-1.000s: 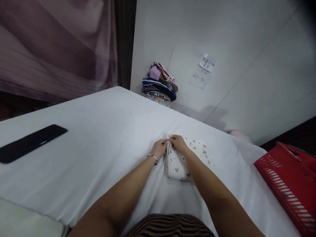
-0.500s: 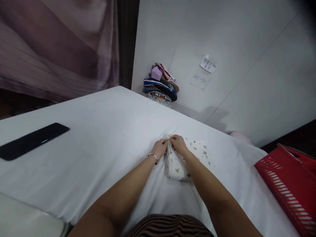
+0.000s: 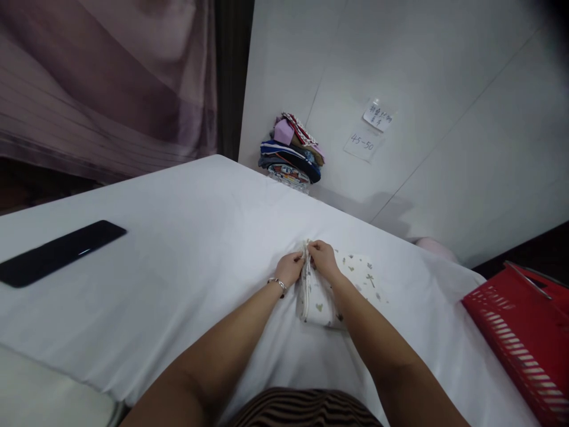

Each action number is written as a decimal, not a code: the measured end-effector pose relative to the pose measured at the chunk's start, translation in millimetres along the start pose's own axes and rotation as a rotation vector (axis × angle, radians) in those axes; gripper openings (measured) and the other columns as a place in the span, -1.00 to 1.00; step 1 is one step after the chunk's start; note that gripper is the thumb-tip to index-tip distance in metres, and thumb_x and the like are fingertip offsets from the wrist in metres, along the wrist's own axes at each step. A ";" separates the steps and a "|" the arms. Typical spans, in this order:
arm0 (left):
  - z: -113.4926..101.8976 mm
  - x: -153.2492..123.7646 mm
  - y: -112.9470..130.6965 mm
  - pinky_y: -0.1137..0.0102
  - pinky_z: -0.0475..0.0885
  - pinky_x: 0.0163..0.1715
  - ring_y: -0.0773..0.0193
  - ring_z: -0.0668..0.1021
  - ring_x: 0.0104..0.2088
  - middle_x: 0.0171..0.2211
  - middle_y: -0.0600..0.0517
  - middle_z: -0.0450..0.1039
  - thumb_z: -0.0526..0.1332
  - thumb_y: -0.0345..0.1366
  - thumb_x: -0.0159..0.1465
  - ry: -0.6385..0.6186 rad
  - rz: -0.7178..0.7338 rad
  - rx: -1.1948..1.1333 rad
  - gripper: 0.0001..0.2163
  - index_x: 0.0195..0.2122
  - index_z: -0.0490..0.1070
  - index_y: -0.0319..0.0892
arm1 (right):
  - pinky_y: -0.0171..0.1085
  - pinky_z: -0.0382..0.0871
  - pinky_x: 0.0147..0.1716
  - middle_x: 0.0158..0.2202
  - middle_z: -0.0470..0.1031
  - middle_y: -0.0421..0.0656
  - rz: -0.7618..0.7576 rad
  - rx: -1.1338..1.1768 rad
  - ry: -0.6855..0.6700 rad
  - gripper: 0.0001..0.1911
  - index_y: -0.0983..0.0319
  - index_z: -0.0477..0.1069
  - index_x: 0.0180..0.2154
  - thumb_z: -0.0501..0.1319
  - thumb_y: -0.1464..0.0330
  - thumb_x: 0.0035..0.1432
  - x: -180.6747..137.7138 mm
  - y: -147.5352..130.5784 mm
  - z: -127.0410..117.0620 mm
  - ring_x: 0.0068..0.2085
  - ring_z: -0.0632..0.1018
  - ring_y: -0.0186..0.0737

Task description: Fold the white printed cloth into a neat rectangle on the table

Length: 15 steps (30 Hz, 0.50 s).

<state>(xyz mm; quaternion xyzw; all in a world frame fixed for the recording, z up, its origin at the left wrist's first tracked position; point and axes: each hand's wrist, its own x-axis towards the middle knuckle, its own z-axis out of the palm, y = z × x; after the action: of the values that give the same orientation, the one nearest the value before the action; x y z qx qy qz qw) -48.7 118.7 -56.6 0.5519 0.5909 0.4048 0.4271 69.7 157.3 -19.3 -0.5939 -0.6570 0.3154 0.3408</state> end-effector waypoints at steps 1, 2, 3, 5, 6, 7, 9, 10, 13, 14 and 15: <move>-0.4 -0.1 0.1 0.46 0.31 -0.44 0.33 0.48 -0.46 -0.47 0.05 0.49 0.10 -0.28 0.21 0.010 0.014 0.022 -0.78 -0.24 0.50 -0.17 | -0.42 0.20 -0.64 -0.69 0.30 -0.32 -0.009 -0.044 0.000 -0.85 0.24 0.35 -0.49 0.07 0.31 -0.05 0.6 -1.1 0.8 -0.66 0.33 -0.39; -0.9 -0.2 0.5 0.46 0.31 -0.42 0.31 0.48 -0.44 -0.47 0.04 0.49 0.09 -0.28 0.21 0.018 0.022 0.040 -0.79 -0.25 0.51 -0.17 | -0.41 0.21 -0.61 -0.68 0.32 -0.31 -0.015 -0.085 -0.002 -0.85 0.24 0.36 -0.50 0.07 0.33 -0.05 1.2 -1.7 1.6 -0.64 0.34 -0.39; -1.3 -0.4 1.0 0.45 0.30 -0.41 0.30 0.48 -0.43 -0.47 0.04 0.49 0.09 -0.29 0.20 0.023 0.028 0.056 -0.79 -0.26 0.51 -0.17 | -0.41 0.22 -0.58 -0.66 0.34 -0.30 -0.019 -0.122 -0.005 -0.86 0.23 0.37 -0.50 0.07 0.34 -0.06 1.8 -2.0 2.4 -0.62 0.36 -0.38; -2.1 -0.8 2.6 0.44 0.30 -0.40 0.29 0.49 -0.41 -0.47 0.03 0.49 0.08 -0.31 0.21 0.022 0.034 0.084 -0.79 -0.28 0.51 -0.17 | -0.41 0.24 -0.54 -0.63 0.38 -0.28 -0.028 -0.170 -0.002 -0.85 0.24 0.38 -0.50 0.07 0.34 -0.05 3.0 -1.5 3.7 -0.57 0.39 -0.36; -2.5 -1.1 3.7 0.44 0.30 -0.39 0.28 0.49 -0.40 -0.46 0.03 0.50 0.07 -0.31 0.21 0.016 0.036 0.096 -0.79 -0.28 0.51 -0.16 | -0.41 0.25 -0.52 -0.61 0.40 -0.27 -0.037 -0.182 0.003 -0.84 0.24 0.39 -0.49 0.07 0.34 -0.04 3.5 -0.9 4.1 -0.54 0.41 -0.35; -2.9 -1.4 4.9 0.44 0.30 -0.38 0.28 0.49 -0.40 -0.46 0.02 0.50 0.07 -0.31 0.21 0.011 0.039 0.109 -0.78 -0.27 0.50 -0.16 | -0.40 0.26 -0.50 -0.59 0.41 -0.26 -0.046 -0.189 0.009 -0.83 0.24 0.40 -0.48 0.06 0.34 -0.03 4.0 -0.2 4.4 -0.52 0.42 -0.34; -3.7 -2.2 7.3 0.44 0.29 -0.38 0.27 0.49 -0.38 -0.44 0.02 0.50 0.06 -0.31 0.21 0.007 0.046 0.143 -0.78 -0.26 0.50 -0.16 | -0.40 0.27 -0.47 -0.57 0.43 -0.25 -0.065 -0.202 0.016 -0.83 0.23 0.40 -0.46 0.06 0.34 -0.02 5.0 1.1 4.4 -0.49 0.44 -0.33; -4.1 -2.7 8.5 0.44 0.29 -0.37 0.27 0.49 -0.38 -0.44 0.02 0.50 0.06 -0.31 0.21 0.006 0.049 0.159 -0.78 -0.27 0.50 -0.16 | -0.39 0.27 -0.46 -0.57 0.44 -0.25 -0.068 -0.211 0.013 -0.83 0.23 0.40 -0.46 0.06 0.35 -0.01 5.4 1.4 4.4 -0.48 0.44 -0.33; -5.2 -4.3 11.5 0.44 0.27 -0.38 0.27 0.48 -0.38 -0.45 0.01 0.49 0.05 -0.32 0.20 0.014 0.064 0.193 -0.78 -0.33 0.50 -0.17 | -0.40 0.26 -0.46 -0.57 0.44 -0.25 -0.055 -0.248 -0.015 -0.83 0.23 0.41 -0.46 0.07 0.35 0.02 6.6 0.5 3.8 -0.48 0.44 -0.33; -5.5 -4.8 12.2 0.45 0.26 -0.38 0.27 0.47 -0.38 -0.45 0.01 0.48 0.05 -0.33 0.20 0.015 0.072 0.197 -0.78 -0.34 0.50 -0.17 | -0.40 0.25 -0.46 -0.57 0.44 -0.25 -0.048 -0.260 -0.026 -0.84 0.23 0.41 -0.46 0.08 0.34 0.02 7.0 -0.3 3.5 -0.49 0.44 -0.34; -5.7 -5.3 12.8 0.45 0.26 -0.38 0.27 0.47 -0.38 -0.45 0.01 0.48 0.05 -0.33 0.19 0.016 0.082 0.199 -0.78 -0.34 0.50 -0.17 | -0.40 0.25 -0.47 -0.57 0.43 -0.25 -0.041 -0.273 -0.036 -0.84 0.23 0.41 -0.46 0.10 0.32 0.03 7.5 -1.4 3.2 -0.50 0.44 -0.34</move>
<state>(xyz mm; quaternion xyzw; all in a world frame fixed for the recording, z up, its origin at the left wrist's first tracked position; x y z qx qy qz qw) -50.1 114.2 -42.4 0.6121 0.6084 0.3658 0.3485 65.8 164.6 -19.5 -0.6152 -0.7120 0.2268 0.2514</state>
